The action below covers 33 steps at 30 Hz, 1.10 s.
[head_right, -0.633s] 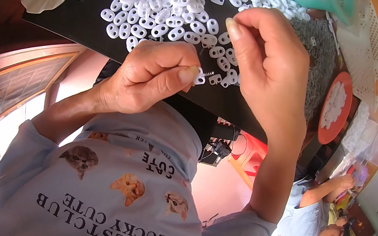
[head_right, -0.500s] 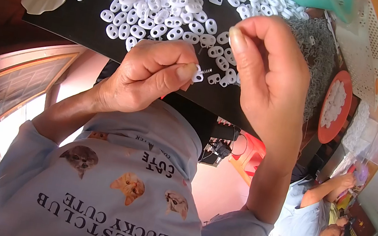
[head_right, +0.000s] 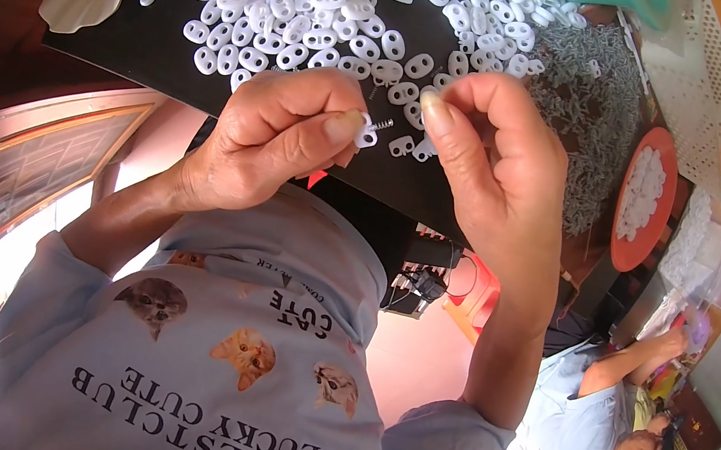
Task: The recorder is manually assembling small white plastic components by inserting metal pins or rings into them.
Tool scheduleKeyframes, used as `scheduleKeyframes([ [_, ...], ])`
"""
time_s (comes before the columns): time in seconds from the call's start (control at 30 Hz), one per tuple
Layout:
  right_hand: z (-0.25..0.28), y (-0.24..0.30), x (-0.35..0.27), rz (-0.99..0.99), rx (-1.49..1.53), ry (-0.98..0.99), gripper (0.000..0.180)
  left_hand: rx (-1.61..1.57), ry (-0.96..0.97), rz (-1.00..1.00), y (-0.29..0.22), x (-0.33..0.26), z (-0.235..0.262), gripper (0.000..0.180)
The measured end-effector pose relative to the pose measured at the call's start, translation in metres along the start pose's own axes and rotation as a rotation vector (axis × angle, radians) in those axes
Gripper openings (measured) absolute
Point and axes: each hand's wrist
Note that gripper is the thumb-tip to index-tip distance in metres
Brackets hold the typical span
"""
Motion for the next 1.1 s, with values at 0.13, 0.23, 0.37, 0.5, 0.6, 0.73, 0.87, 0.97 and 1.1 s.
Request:
scheduleKeyframes([
  [0.13, -0.0012, -0.0047, -0.0007, -0.019, 0.045, -0.003, 0.014, 0.021, -0.012, 0.001, 0.0002, 0.0014, -0.0018, 0.019],
  [0.23, -0.002, -0.005, 0.0004, -0.006, 0.014, 0.017, 0.014, 0.022, -0.012, 0.004, 0.0, 0.0018, -0.0022, 0.019],
  [0.37, -0.0023, -0.0047, 0.0004, -0.008, 0.032, 0.043, 0.014, 0.02, -0.013, 0.013, -0.0008, 0.0014, -0.0026, 0.018],
  [0.5, -0.0034, -0.0016, 0.0003, 0.008, 0.013, 0.049, 0.015, 0.028, -0.012, 0.01, -0.0012, 0.0012, -0.0023, 0.017],
  [0.6, -0.0041, 0.0016, 0.0012, -0.007, 0.014, 0.059, 0.015, 0.036, -0.01, 0.005, -0.0009, 0.0013, -0.0018, 0.017],
  [0.73, -0.0044, -0.001, 0.0007, 0.007, -0.002, 0.048, 0.016, 0.028, -0.002, -0.001, -0.0016, 0.0, -0.0008, 0.017],
  [0.87, -0.0025, -0.0044, -0.0018, 0.0, 0.011, 0.021, 0.016, 0.005, -0.008, 0.0, 0.0008, 0.0003, -0.0011, 0.017],
  [0.97, -0.0002, -0.0031, -0.0038, -0.098, 0.096, -0.003, 0.015, -0.154, 0.007, 0.034, 0.0028, 0.0026, -0.0011, 0.017],
  [1.1, 0.0007, -0.0033, -0.0039, -0.146, 0.15, -0.002, 0.015, -0.158, 0.004, 0.063, 0.0008, 0.0034, -0.0015, 0.018],
])
Point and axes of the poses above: each hand's wrist, its own x-axis towards the middle knuckle, its own z-axis out of the back of the hand, y = z × x, and after that the axes turned 10 degrees about z, right-handed
